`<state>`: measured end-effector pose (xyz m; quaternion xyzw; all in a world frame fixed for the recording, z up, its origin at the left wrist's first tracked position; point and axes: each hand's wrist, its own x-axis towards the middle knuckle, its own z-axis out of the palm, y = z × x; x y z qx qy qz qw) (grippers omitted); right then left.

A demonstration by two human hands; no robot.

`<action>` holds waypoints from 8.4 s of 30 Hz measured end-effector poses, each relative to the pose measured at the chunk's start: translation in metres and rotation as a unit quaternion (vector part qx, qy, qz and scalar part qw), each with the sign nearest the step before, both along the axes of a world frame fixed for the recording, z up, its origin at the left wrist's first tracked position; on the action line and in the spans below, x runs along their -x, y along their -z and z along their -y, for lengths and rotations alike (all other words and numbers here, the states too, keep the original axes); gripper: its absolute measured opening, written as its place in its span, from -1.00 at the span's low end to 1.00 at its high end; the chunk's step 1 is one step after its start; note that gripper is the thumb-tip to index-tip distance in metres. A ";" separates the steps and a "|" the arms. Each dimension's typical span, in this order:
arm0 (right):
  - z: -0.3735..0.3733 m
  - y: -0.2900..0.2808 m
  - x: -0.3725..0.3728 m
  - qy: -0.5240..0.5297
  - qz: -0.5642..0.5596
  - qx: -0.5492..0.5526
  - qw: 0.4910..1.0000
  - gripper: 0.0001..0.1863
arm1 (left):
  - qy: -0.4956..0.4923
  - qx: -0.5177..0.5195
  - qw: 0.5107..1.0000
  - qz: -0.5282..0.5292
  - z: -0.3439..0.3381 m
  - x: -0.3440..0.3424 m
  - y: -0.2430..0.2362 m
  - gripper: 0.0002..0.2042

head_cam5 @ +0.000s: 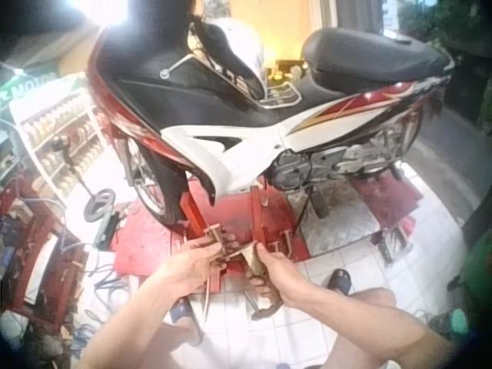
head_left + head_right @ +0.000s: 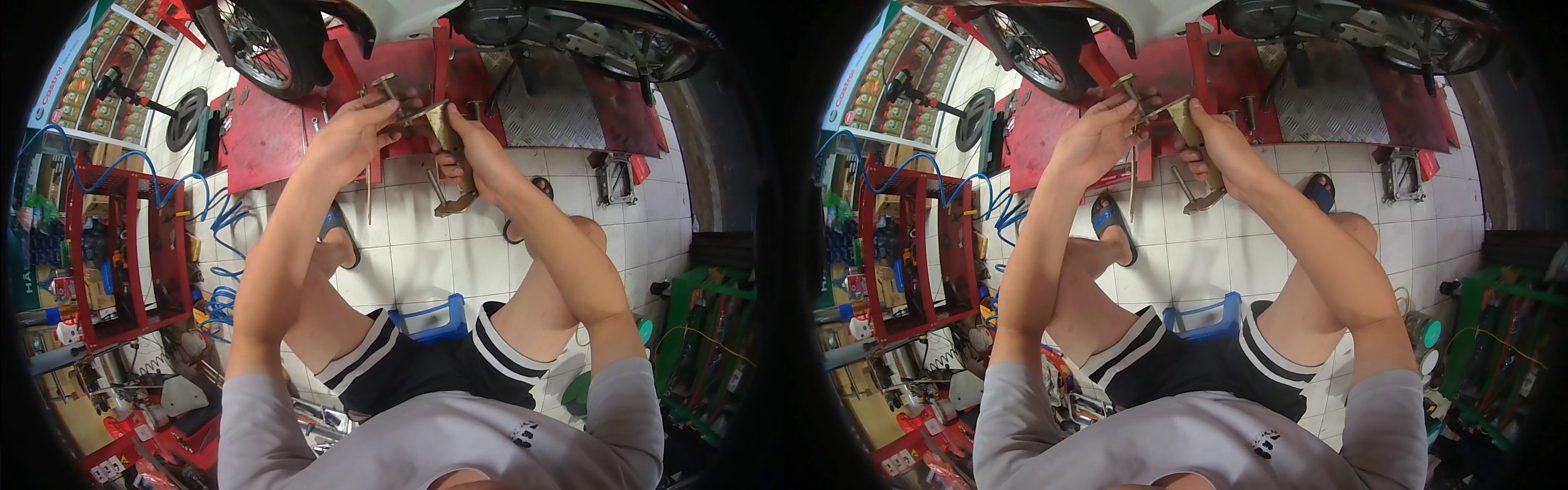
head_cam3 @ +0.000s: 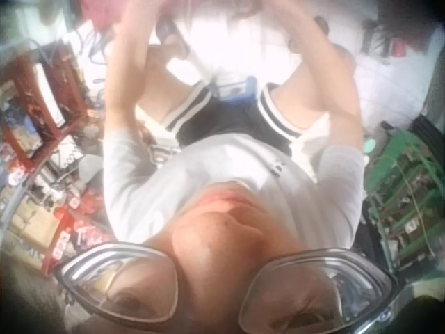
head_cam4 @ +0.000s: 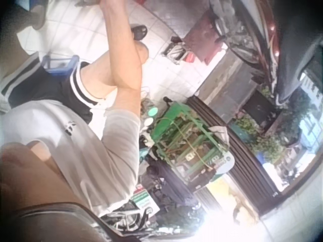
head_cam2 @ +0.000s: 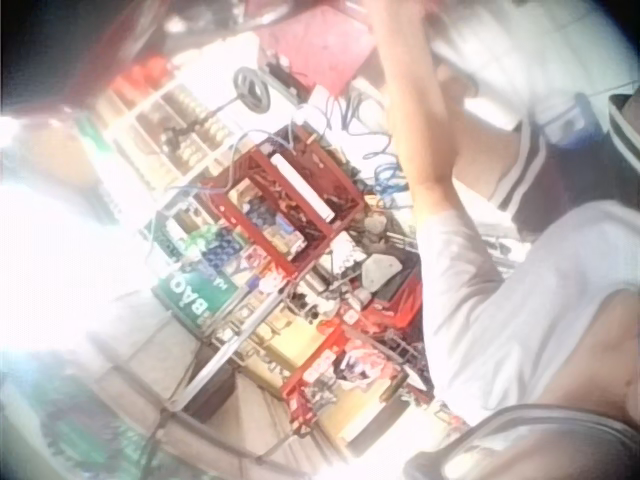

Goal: The person sits on a low stool and assembles small metal parts, including a brass-colored bracket and a bolt, by hand. They manipulate the components, aligning and fitting them together while seated in a workshop environment.

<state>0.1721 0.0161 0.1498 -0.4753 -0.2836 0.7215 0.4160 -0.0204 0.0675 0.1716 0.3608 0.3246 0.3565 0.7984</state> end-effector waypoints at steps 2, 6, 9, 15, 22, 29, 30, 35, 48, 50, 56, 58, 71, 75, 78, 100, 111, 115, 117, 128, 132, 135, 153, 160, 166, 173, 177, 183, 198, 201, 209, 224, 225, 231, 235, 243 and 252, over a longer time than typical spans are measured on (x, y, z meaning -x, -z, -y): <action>-0.001 -0.001 -0.001 -0.016 0.003 -0.011 1.000 -0.46 | -0.001 -0.034 0.999 -0.035 -0.003 0.005 0.009 -0.76; 0.003 -0.001 -0.001 -0.013 0.003 -0.002 1.000 -0.47 | -0.052 -0.062 0.988 -0.134 -0.001 -0.001 0.014 -0.74; 0.004 -0.004 0.005 0.023 0.003 0.002 1.000 -0.48 | -0.017 -0.013 0.999 -0.028 -0.001 0.003 0.012 -0.76; 0.003 0.000 0.001 -0.012 0.002 -0.013 1.000 -0.48 | -0.047 -0.072 0.993 -0.083 0.002 0.003 0.012 -0.80; 0.003 -0.001 0.000 -0.007 -0.005 -0.009 1.000 -0.46 | -0.024 -0.080 0.996 -0.029 0.002 0.002 0.005 -0.74; 0.006 -0.007 -0.003 -0.029 -0.008 0.008 1.000 -0.46 | -0.007 -0.092 0.995 -0.024 -0.002 0.003 0.006 -0.78; 0.006 -0.007 -0.003 -0.027 -0.009 0.008 1.000 -0.46 | 0.010 -0.112 0.994 -0.015 -0.003 0.004 0.006 -0.77; 0.008 -0.010 -0.003 -0.030 -0.001 0.011 0.999 -0.47 | -0.040 -0.068 0.995 -0.057 0.002 -0.001 0.002 -0.76; 0.007 -0.009 0.001 -0.033 -0.031 0.039 0.998 -0.50 | -0.025 -0.088 0.995 -0.047 -0.002 0.005 0.009 -0.81; 0.007 -0.007 0.000 -0.049 -0.038 0.041 0.997 -0.50 | -0.050 -0.081 0.991 -0.089 -0.001 0.003 0.010 -0.80; 0.008 -0.010 0.000 -0.039 -0.038 0.053 0.997 -0.51 | -0.025 -0.047 0.998 -0.017 -0.005 0.008 0.009 -0.75; 0.008 -0.010 0.000 -0.043 -0.038 0.049 0.997 -0.50 | -0.046 -0.051 0.996 -0.051 -0.003 0.005 0.007 -0.74; 0.008 -0.006 0.001 -0.049 -0.029 0.054 0.997 -0.47 | -0.057 -0.016 0.998 -0.021 0.001 -0.003 0.007 -0.71; 0.006 -0.008 0.000 -0.047 -0.029 0.056 0.997 -0.48 | 0.022 -0.040 0.998 0.033 -0.006 0.006 0.010 -0.71; 0.007 -0.008 0.001 -0.044 0.007 0.023 0.999 -0.47 | -0.081 -0.063 0.993 -0.051 0.002 -0.002 0.007 -0.78; 0.003 0.001 -0.009 -0.021 0.108 -0.035 0.993 -0.44 | -0.017 -0.094 0.995 -0.002 -0.006 -0.002 0.009 -0.86; 0.020 0.004 0.002 -0.183 0.436 -0.310 0.825 -0.49 | -0.154 -0.158 0.962 -0.162 -0.015 -0.001 0.025 -0.80; 0.040 -0.007 -0.005 -0.464 0.489 -0.298 0.676 -0.48 | 0.027 -0.199 0.946 -0.253 0.004 -0.023 0.032 -0.77; 0.053 -0.008 -0.012 -0.543 0.497 -0.294 0.609 -0.48 | 0.121 -0.192 0.932 -0.283 0.011 -0.047 0.055 -0.77; 0.050 0.002 -0.032 -0.563 0.515 -0.239 0.601 -0.71 | 0.154 0.011 0.906 -0.393 -0.071 -0.272 0.231 -0.92; 0.042 0.011 -0.009 -0.619 0.527 -0.161 0.560 -0.53 | 0.113 -0.101 0.836 -0.528 -0.136 -0.251 0.315 -0.85; 0.041 -0.006 -0.045 -0.581 0.538 -0.169 0.587 -0.57 | 0.187 -0.137 0.782 -0.578 -0.128 -0.284 0.296 -0.78; -0.027 -0.028 -0.071 0.184 -0.122 -0.079 0.972 -0.57 | 0.100 -0.245 0.953 -0.148 0.032 -0.074 0.029 -0.50; -0.011 -0.009 -0.035 0.267 -0.306 -0.077 0.910 -0.54 | -0.119 -0.298 0.938 -0.134 0.052 -0.067 0.037 -0.48; -0.012 -0.011 -0.030 0.333 -0.347 -0.045 0.876 -0.60 | -0.120 -0.206 0.967 -0.093 0.048 -0.064 0.025 -0.72; -0.012 -0.012 -0.026 0.386 -0.289 -0.026 0.876 -0.66 | -0.079 -0.199 0.966 -0.145 0.042 -0.072 0.046 -0.61; -0.011 -0.012 -0.027 0.380 -0.284 -0.039 0.880 -0.67 | -0.083 -0.170 0.980 -0.057 0.042 -0.079 0.043 -0.59; -0.005 -0.010 -0.036 0.344 -0.302 -0.038 0.888 -0.65 | -0.051 -0.045 0.998 0.017 0.037 -0.072 0.044 -0.61; -0.005 -0.010 -0.042 0.321 -0.296 -0.017 0.900 -0.59 | 0.003 -0.181 0.982 -0.047 0.040 -0.069 0.034 -0.61; -0.003 -0.010 -0.043 0.313 -0.300 -0.022 0.901 -0.59 | 0.011 -0.148 0.988 -0.050 0.038 -0.066 0.038 -0.58; -0.002 -0.011 -0.043 0.305 -0.307 -0.025 0.901 -0.60 | 0.021 -0.142 0.989 -0.042 0.036 -0.063 0.036 -0.49; 0.000 -0.015 -0.044 0.342 -0.280 -0.023 0.897 -0.63 | -0.003 -0.185 0.981 -0.053 0.042 -0.069 0.033 -0.60; 0.000 -0.015 -0.045 0.342 -0.281 -0.023 0.896 -0.63 | 0.003 -0.157 0.987 -0.044 0.039 -0.067 0.031 -0.61; -0.001 -0.016 -0.045 0.355 -0.277 -0.018 0.893 -0.63 | -0.025 -0.194 0.978 -0.070 0.045 -0.073 0.030 -0.64; -0.001 -0.015 -0.045 0.333 -0.253 -0.022 0.908 -0.61 | -0.014 -0.134 0.989 -0.058 0.040 -0.068 0.026 -0.70; 0.000 -0.015 -0.035 0.229 -0.012 -0.080 0.970 -0.68 | 0.063 -0.319 0.913 -0.248 0.043 -0.066 0.029 -0.79; 0.002 -0.015 -0.036 0.199 0.002 -0.088 0.976 -0.74 | 0.099 -0.261 0.946 -0.164 0.039 -0.064 0.035 -0.78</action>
